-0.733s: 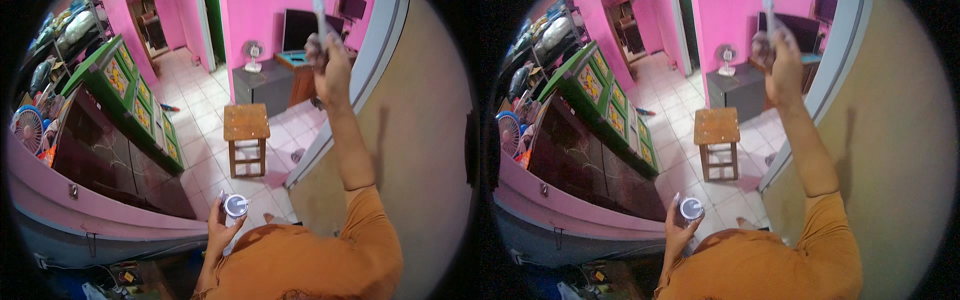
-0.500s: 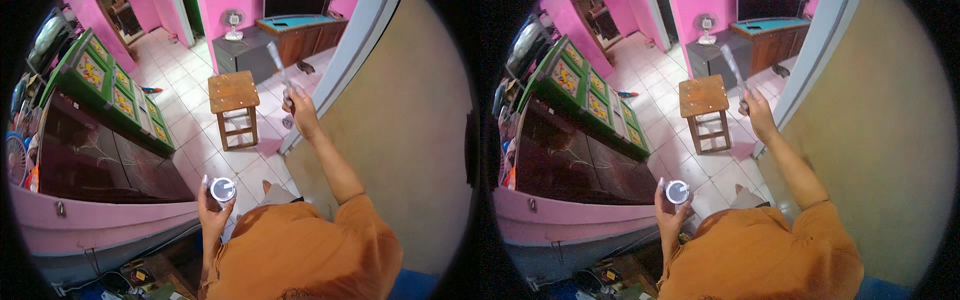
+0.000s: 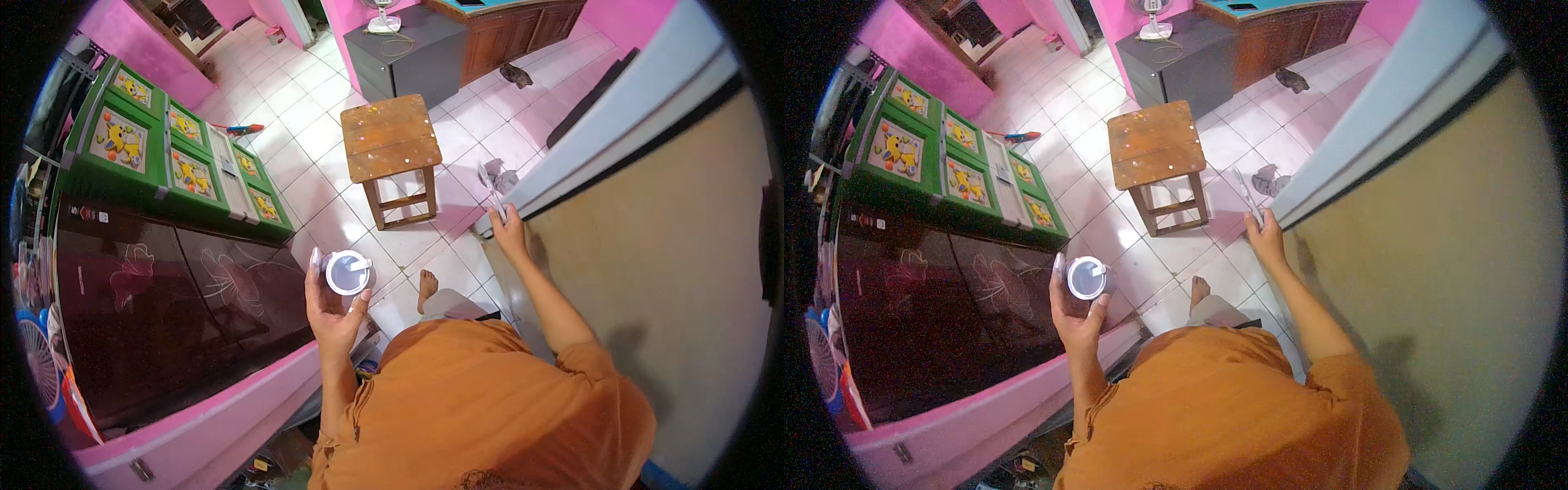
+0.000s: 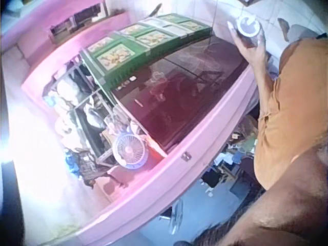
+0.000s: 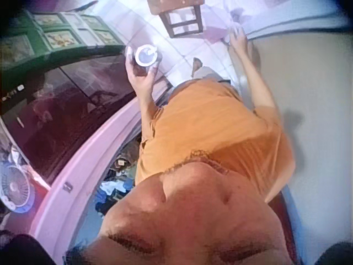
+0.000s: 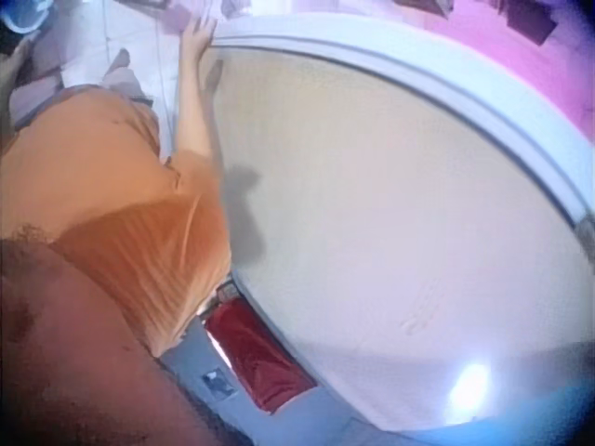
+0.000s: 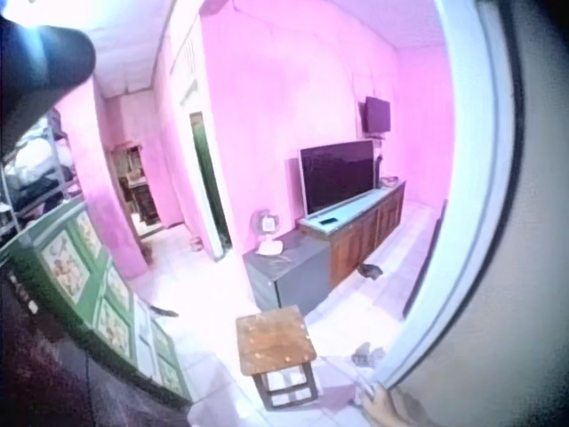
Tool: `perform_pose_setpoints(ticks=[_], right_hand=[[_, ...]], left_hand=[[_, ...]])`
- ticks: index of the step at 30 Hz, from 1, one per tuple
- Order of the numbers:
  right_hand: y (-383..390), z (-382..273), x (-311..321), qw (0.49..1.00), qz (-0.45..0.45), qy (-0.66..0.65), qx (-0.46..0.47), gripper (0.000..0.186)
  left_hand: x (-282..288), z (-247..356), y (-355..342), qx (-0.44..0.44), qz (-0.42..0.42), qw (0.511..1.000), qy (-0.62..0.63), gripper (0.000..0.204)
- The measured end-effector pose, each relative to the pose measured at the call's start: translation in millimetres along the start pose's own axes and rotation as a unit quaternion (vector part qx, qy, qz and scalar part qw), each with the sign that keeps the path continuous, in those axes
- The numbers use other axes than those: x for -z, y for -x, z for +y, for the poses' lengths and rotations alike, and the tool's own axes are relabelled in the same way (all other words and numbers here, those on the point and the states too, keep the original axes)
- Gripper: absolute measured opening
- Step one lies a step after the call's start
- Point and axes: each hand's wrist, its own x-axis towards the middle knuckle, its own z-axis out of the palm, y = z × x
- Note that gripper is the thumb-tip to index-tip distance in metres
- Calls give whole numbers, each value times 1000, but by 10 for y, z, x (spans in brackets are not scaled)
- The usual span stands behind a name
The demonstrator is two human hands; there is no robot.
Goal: The person dips a brush into paint held in a cup and applies the paint to the door frame and door edges.
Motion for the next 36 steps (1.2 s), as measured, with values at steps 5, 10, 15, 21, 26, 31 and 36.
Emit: perform_pose_setpoints(ticks=[5,10,15,21,26,31,36], right_hand=[[-609,325,-471,998,45,33,35,44],[-1239,795,-921,998,-6,55,-7,60],[-1676,615,-1478,989,-30,125,73,92],[-2349,378,-2223,997,39,-6,-63,93],[-2867,1223,-2138,980,168,51,-92,74],[-2788,303,-2642,942,103,-242,-206,61],[-2888,495,-3003,909,192,-294,-222,56]], left_hand=[[-79,-112,-707,11,-5,1000,10,89],[-43,-268,-1189,13,-11,1000,20,88],[77,-468,-1639,35,-13,999,6,87],[411,-719,-2234,48,-18,999,7,87],[687,-1003,-3030,72,-87,993,33,88],[1245,-1154,-3658,98,-105,989,29,91],[1575,-1334,-4358,89,-144,985,32,92]])
